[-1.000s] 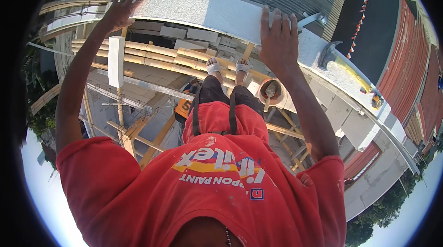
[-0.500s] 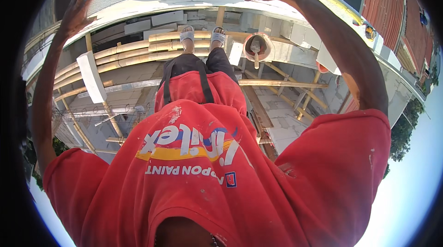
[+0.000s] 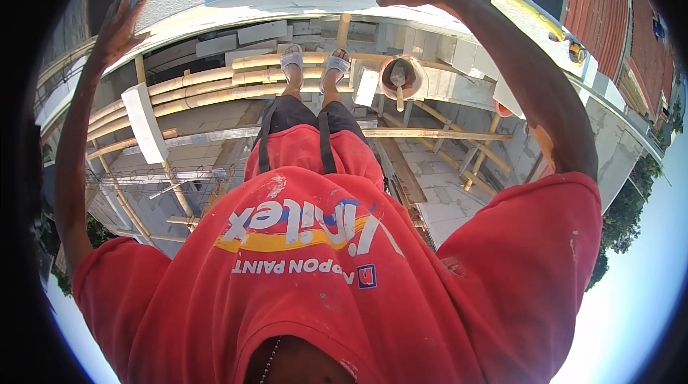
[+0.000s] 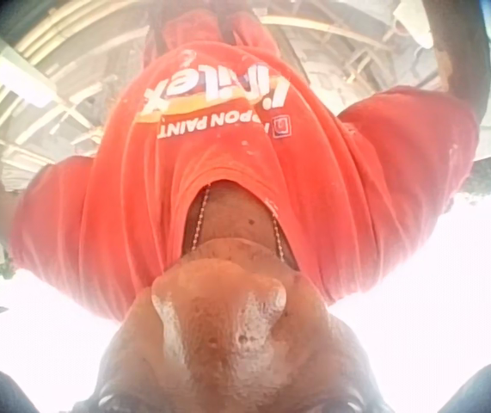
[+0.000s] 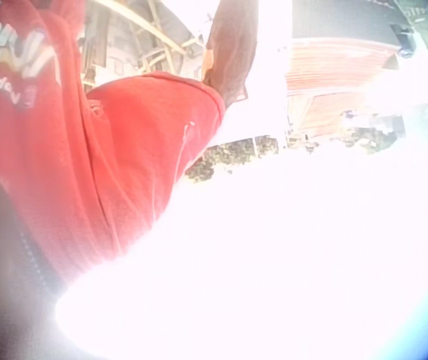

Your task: The person spreads mortar on a wall edge using a trowel, sets a concrete block on the mortar, taps the block with a hammer, and applies additional mortar to the block with the trowel.

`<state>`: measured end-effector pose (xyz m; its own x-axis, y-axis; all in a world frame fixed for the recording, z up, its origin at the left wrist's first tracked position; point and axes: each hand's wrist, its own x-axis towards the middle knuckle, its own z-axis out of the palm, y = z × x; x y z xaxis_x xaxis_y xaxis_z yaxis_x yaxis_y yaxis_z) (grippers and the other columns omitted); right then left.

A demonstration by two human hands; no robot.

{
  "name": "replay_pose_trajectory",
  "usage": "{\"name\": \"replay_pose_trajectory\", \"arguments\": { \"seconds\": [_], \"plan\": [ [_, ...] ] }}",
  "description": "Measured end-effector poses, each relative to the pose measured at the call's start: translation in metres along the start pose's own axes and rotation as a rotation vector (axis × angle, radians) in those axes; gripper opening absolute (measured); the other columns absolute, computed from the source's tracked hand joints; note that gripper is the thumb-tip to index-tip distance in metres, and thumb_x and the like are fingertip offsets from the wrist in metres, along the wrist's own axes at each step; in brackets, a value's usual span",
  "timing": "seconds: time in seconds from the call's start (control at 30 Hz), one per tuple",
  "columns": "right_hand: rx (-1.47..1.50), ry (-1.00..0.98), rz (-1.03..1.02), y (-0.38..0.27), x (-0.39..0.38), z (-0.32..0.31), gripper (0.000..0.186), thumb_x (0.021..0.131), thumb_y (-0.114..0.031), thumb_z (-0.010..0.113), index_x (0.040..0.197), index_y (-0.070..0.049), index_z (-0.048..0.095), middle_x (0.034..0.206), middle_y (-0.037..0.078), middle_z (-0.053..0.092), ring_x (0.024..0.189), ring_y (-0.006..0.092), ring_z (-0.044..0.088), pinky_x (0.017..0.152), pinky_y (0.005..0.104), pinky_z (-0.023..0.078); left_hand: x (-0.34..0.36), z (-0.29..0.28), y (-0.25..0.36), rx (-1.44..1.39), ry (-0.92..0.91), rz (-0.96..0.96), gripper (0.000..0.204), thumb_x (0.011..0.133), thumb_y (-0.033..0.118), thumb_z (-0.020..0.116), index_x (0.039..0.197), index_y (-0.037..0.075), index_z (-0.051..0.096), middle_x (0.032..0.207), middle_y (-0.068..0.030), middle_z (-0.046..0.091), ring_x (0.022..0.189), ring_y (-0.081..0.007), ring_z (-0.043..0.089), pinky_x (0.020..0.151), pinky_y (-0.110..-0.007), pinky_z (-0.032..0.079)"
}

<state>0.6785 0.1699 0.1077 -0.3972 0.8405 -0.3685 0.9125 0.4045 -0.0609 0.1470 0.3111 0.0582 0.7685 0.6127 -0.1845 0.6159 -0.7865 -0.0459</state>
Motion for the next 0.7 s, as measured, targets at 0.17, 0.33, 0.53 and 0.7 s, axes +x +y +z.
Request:
{"name": "replay_pose_trajectory", "arguments": {
  "seconds": [0.17,0.33,0.53,0.7],
  "plan": [
    [0.007,0.009,-0.023,-0.006,-0.005,-0.007,0.103,0.07,-0.028,0.079,0.151,0.007,0.026,0.129,0.029,0.05,0.124,0.0411,0.046,0.108,0.0489,0.035,-0.002,0.0,0.005,-0.004,-0.012,-0.029,0.121,0.065,0.012,0.089,0.159,0.034,0.016,0.152,-0.0209,0.034,0.135,-0.046,0.04,0.113,-0.053,0.04],
    [0.016,0.015,-0.047,-0.002,-0.004,-0.006,0.105,0.068,-0.029,0.081,0.151,0.007,0.026,0.126,0.028,0.05,0.123,0.0407,0.046,0.107,0.0489,0.035,-0.001,0.001,0.006,0.001,-0.009,-0.029,0.122,0.065,0.012,0.089,0.159,0.035,0.016,0.152,-0.0215,0.034,0.134,-0.0465,0.041,0.113,-0.053,0.04],
    [0.009,0.035,-0.015,0.003,-0.004,0.002,0.104,0.069,-0.029,0.081,0.15,0.008,0.028,0.126,0.027,0.052,0.122,0.0393,0.047,0.107,0.0486,0.036,-0.003,0.001,0.003,0.011,0.024,-0.018,0.12,0.065,0.011,0.089,0.159,0.035,0.018,0.152,-0.0203,0.034,0.134,-0.0454,0.041,0.113,-0.053,0.04],
    [0.044,-0.012,-0.01,0.006,-0.007,0.002,0.107,0.073,-0.038,0.081,0.152,0.008,0.025,0.136,0.03,0.046,0.129,0.041,0.043,0.111,0.0497,0.034,0.005,0.001,0.014,-0.034,-0.027,-0.045,0.122,0.067,0.006,0.087,0.159,0.035,0.014,0.152,-0.0193,0.033,0.134,-0.0441,0.041,0.113,-0.054,0.04]
  ]
}}
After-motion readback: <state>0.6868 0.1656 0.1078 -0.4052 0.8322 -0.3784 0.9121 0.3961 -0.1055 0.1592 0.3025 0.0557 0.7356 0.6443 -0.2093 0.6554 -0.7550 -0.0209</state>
